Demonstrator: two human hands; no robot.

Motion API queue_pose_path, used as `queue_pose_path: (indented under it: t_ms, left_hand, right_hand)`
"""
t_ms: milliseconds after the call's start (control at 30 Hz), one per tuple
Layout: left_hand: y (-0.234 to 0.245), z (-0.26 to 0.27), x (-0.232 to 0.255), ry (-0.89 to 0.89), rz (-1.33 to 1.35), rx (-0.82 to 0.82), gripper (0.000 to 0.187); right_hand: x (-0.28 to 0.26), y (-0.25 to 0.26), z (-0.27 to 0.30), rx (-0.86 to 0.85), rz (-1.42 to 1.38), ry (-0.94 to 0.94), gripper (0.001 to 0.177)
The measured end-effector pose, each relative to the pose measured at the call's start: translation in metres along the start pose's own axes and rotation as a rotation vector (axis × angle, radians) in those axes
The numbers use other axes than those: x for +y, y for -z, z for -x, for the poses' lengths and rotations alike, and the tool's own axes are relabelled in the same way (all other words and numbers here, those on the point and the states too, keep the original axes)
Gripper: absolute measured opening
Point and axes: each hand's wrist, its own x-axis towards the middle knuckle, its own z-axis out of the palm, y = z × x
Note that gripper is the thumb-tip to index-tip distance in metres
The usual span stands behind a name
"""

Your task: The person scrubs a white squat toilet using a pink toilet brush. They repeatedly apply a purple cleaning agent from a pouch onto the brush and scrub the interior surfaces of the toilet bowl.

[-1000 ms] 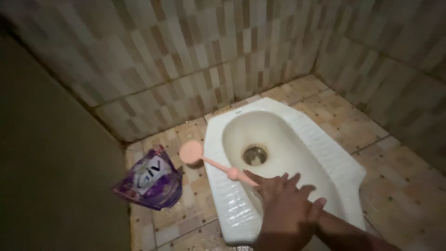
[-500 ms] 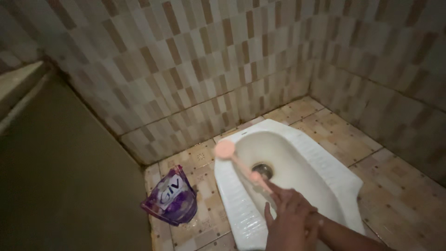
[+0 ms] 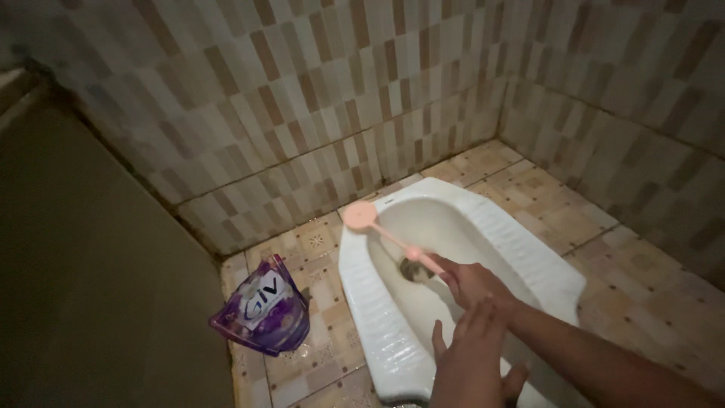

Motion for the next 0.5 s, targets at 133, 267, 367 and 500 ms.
queue_pose_path:
  t_ms: [133, 267, 367, 500]
  left_hand:
    - [-0.008, -0.002, -0.018, -0.036, -0.029, -0.014, 0.081]
    - [0.001, -0.007, -0.025, -0.044, -0.001, -0.115, 0.079]
    - [0.001, -0.006, -0.018, -0.005, -0.008, -0.107, 0.070]
    - [0.005, -0.004, -0.007, 0.016, 0.038, -0.098, 0.074]
  right_hand:
    - [0.028, -0.028, -0.003, -0.064, -0.342, 0.530, 0.063]
    - [0.040, -0.010, 0.003, -0.067, -0.051, 0.247, 0.061]
    - [0.031, -0.011, -0.002, 0.059, -0.144, 0.088, 0.064]
    - [0.038, -0.036, -0.003, 0.025, -0.043, 0.282, 0.057]
